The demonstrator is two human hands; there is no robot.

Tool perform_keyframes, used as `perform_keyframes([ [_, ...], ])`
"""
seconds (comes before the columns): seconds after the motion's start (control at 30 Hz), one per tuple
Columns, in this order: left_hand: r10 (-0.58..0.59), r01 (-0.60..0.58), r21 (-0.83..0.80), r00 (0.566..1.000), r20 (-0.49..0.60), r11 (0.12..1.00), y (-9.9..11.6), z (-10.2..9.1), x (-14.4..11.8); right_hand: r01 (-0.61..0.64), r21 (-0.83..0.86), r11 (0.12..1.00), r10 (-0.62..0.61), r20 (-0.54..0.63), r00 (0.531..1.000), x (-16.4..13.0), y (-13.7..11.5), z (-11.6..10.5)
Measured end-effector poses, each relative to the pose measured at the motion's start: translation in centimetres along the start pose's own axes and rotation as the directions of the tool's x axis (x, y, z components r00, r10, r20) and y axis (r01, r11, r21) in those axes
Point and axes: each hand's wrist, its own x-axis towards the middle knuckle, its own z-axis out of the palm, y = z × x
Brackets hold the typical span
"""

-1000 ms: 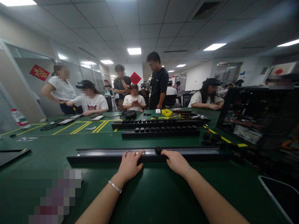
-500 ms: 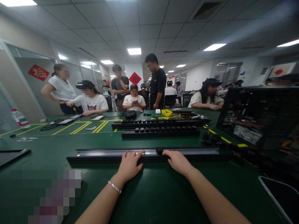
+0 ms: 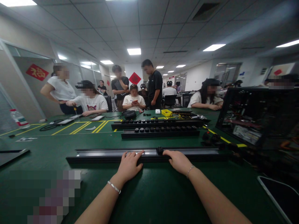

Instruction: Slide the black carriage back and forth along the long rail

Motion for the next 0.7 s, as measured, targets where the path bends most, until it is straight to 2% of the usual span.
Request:
perform_keyframes([
  [0.13,0.008,-0.008,0.002,1.0,-0.008,1.0,-0.1,0.1,-0.1,0.041,-0.008,0.999,-0.041,0.008,0.999,0.0,0.4,0.0],
  [0.3,0.012,-0.012,-0.014,1.0,-0.012,1.0,-0.1,0.0,0.0,0.013,0.015,1.0,-0.013,0.018,1.0,0.1,0.7,0.0],
  [0.5,0.004,-0.004,-0.022,1.0,0.007,1.0,-0.1,0.0,0.0,0.088,0.021,0.996,-0.089,0.051,0.995,-0.3,1.3,-0.4],
  [0.7,0.001,-0.001,-0.025,1.0,0.0,1.0,-0.1,0.1,0.0,0.029,0.02,0.999,-0.031,0.07,0.997,-0.3,1.7,-0.6],
])
